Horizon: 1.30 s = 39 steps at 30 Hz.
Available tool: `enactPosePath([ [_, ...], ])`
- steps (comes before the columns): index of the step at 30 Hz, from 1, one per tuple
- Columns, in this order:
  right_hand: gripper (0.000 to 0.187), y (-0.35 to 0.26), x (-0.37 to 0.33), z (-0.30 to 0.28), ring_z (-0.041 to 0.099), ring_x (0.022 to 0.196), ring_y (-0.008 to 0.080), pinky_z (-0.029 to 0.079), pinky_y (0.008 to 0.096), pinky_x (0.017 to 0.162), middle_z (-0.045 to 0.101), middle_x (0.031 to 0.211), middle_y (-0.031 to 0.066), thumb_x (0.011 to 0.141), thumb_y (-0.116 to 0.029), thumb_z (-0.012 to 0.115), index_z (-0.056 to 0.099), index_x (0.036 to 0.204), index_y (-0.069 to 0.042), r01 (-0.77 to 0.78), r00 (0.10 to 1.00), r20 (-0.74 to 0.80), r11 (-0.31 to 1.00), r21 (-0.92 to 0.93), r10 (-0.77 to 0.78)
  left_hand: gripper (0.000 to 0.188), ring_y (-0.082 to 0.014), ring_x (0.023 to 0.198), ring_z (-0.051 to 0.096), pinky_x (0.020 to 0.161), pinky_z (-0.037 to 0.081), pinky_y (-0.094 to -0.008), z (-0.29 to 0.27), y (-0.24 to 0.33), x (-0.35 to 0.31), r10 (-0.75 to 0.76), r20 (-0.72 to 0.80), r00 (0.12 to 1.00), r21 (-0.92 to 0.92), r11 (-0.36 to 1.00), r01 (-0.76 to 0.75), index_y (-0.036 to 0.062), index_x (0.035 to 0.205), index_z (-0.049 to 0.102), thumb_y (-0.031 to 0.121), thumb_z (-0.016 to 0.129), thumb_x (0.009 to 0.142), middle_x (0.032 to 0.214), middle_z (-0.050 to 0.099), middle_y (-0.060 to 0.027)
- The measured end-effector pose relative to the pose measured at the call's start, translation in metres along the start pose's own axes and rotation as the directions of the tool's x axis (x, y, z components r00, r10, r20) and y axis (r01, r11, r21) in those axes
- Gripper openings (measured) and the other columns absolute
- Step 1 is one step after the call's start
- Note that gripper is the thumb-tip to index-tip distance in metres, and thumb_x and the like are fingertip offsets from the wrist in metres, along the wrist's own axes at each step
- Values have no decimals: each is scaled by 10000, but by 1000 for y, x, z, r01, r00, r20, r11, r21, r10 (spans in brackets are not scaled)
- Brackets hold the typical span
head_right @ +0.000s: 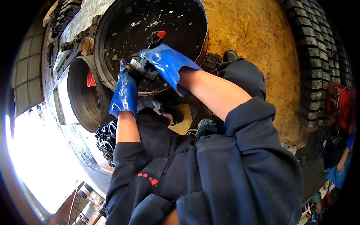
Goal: The person repeatedly picks up small metal rings from a pile, dips them into a bucket of dark liquid, and uses a brush to coat them thoroughly. The coated parts are then placed back onto the pile. The process is repeated for multiple items in a continuous loop.
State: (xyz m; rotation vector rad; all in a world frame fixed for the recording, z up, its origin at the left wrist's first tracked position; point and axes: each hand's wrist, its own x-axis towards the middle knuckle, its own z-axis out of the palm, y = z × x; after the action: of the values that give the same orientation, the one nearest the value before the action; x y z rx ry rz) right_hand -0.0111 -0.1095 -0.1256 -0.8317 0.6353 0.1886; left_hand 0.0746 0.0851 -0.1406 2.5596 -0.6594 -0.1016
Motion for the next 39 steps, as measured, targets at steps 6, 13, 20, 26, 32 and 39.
enactPosePath([
  [6,366,-13,-11,-24,686,945,282,522,351,858,727,1021,180,967,-342,597,710,1150,-47,28,1000,15,758,-651,-25,298,-445,900,698,774,545,-457,-8,6,-14,65,-32,997,96,993,-62,-71,1217,609,127,451,1061,1002,707,-294],
  [13,489,2,39,-56,701,992,348,540,411,905,731,1068,234,921,-473,610,718,1088,-26,18,991,-55,526,-850,-123,398,-479,1037,651,864,527,-482,-27,27,-9,-57,11,998,57,997,56,-60,1338,549,-31,350,995,1094,660,-359],
  [20,372,19,46,-47,720,986,346,571,444,900,736,990,231,950,-381,578,735,1094,-76,-13,808,-226,367,-930,-544,391,-464,1030,653,862,532,-484,-18,-1,-1,-37,-17,999,28,999,37,-46,1342,551,-3,379,993,1099,662,-340],
  [26,365,-25,42,-7,702,834,193,554,336,794,759,928,111,952,-355,720,746,1127,-35,158,963,-101,823,-545,-251,387,-451,1024,655,859,536,-487,-14,-7,-8,-32,0,999,27,999,32,-33,1345,553,22,405,991,1102,663,-324],
  [32,394,-4,76,-31,700,835,157,545,322,773,760,938,105,951,-363,738,744,1116,-5,335,938,33,879,-339,-345,385,-438,1018,657,857,539,-489,-14,-2,-12,-38,28,999,11,999,38,-21,1348,555,46,430,990,1106,664,-308],
  [39,347,-11,66,-38,686,826,170,532,320,762,749,918,110,947,-338,717,738,1064,-12,216,927,-159,829,-516,-340,385,-423,1011,659,854,544,-492,-15,-6,-9,-65,38,997,-33,997,66,-6,1352,558,75,459,988,1110,665,-289],
])
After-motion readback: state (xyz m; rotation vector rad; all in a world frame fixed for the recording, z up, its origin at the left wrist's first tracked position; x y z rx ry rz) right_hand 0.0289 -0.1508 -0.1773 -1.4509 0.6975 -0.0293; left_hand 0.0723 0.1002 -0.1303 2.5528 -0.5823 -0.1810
